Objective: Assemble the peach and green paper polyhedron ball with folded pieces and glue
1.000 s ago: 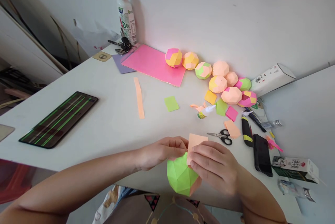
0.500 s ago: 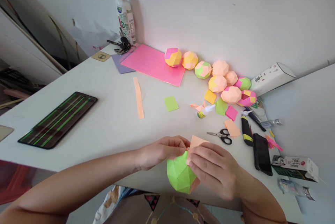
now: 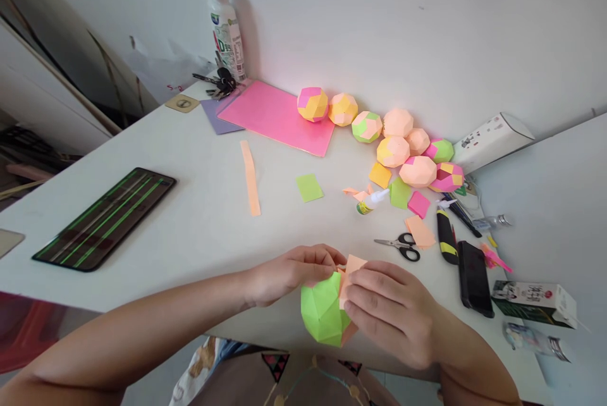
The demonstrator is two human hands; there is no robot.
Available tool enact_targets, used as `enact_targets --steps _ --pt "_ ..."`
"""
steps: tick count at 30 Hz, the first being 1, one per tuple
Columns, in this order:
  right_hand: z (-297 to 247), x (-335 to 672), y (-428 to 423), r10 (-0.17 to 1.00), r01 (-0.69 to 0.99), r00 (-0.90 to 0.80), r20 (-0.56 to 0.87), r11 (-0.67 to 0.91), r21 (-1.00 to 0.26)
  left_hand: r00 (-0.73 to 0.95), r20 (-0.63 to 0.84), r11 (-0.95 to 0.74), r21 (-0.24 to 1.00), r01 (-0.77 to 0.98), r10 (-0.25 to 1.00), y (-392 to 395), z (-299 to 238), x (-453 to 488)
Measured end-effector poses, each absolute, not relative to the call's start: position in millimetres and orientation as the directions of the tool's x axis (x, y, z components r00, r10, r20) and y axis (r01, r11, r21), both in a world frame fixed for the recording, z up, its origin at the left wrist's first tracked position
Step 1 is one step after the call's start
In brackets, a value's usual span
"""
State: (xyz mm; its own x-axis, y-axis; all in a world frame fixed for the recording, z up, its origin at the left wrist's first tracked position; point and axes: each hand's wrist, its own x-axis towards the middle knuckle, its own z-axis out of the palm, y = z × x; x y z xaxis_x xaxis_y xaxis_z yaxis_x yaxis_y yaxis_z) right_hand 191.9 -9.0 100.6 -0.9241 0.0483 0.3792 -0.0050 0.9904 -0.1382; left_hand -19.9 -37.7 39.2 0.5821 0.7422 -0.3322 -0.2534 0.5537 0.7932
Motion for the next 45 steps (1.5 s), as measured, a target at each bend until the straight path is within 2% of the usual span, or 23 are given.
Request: enact_targets --steps 2,4,7,10,14,17,19,21,23,24,26,28,30,34,38,42,45 --pt "103 194 -9 0.184 0.032 -0.868 0.461 0.948 -0.317 0.570 -0.345 0.562 0.786 -0.258 0.745 -37 37 -20" --pt "104 198 -9 0.419 0.096 -0.744 0.521 0.838 -0.537 0.564 -0.359 0.571 0.780 -0.257 0.744 -37 36 -21" --pt "103 202 -8 0.733 0.209 -0.535 0.420 0.596 -0.775 0.557 -0.375 0.571 0.788 -0.230 0.741 -37 35 -20" --pt "102 201 -8 0.840 0.266 -0.459 0.288 0.439 -0.858 0.567 -0.362 0.556 0.804 -0.212 0.740 -37 34 -19" --pt "104 199 -5 0.809 0.275 -0.522 0.271 0.460 -0.844 0.583 -0.343 0.551 0.804 -0.223 0.736 -38 29 -19" --pt "101 204 7 0.786 0.422 -0.565 0.252 0.538 -0.730 0.586 -0.340 0.554 0.800 -0.230 0.736 -38 27 -19" --pt "96 212 21 0.797 0.579 -0.589 0.132 0.530 -0.620 0.594 -0.336 0.552 0.802 -0.226 0.731 -38 27 -20" --pt "91 220 33 0.781 0.707 -0.620 -0.069 0.519 -0.480 0.605 -0.322 0.540 0.813 -0.218 0.728 -38 27 -21" --pt "89 226 40 0.735 0.726 -0.662 -0.147 0.579 -0.370 0.617 -0.289 0.502 0.841 -0.201 0.732 -37 28 -22" --pt "89 227 40 0.712 0.699 -0.689 -0.133 0.607 -0.379 0.623 -0.268 0.472 0.862 -0.185 0.734 -37 28 -23" --pt "90 224 36 0.671 0.597 -0.738 -0.070 0.601 -0.531 0.635 -0.228 0.406 0.902 -0.148 0.738 -37 27 -24" --pt "89 217 29 0.631 0.466 -0.773 -0.069 0.491 -0.736 0.644 -0.196 0.353 0.927 -0.123 0.739 -36 27 -25" --pt "85 208 22 0.589 0.412 -0.796 -0.135 0.365 -0.835 0.652 -0.167 0.315 0.942 -0.116 0.739 -35 26 -26" --pt "71 195 20 0.550 0.436 -0.794 -0.258 0.220 -0.873 0.656 -0.121 0.232 0.969 -0.085 0.745 -35 24 -29" --pt "62 193 24 0.436 0.387 -0.821 -0.369 -0.051 -0.921 0.663 -0.130 0.193 0.981 -0.021 0.737 -35 23 -30" --pt "54 194 25 0.303 0.373 -0.847 -0.437 -0.247 -0.894 0.665 -0.139 0.176 0.984 0.012 0.734 -35 24 -31" --pt "46 193 24 0.278 0.353 -0.850 -0.448 -0.331 -0.875 0.674 -0.143 0.166 0.986 0.031 0.724 -35 23 -31"
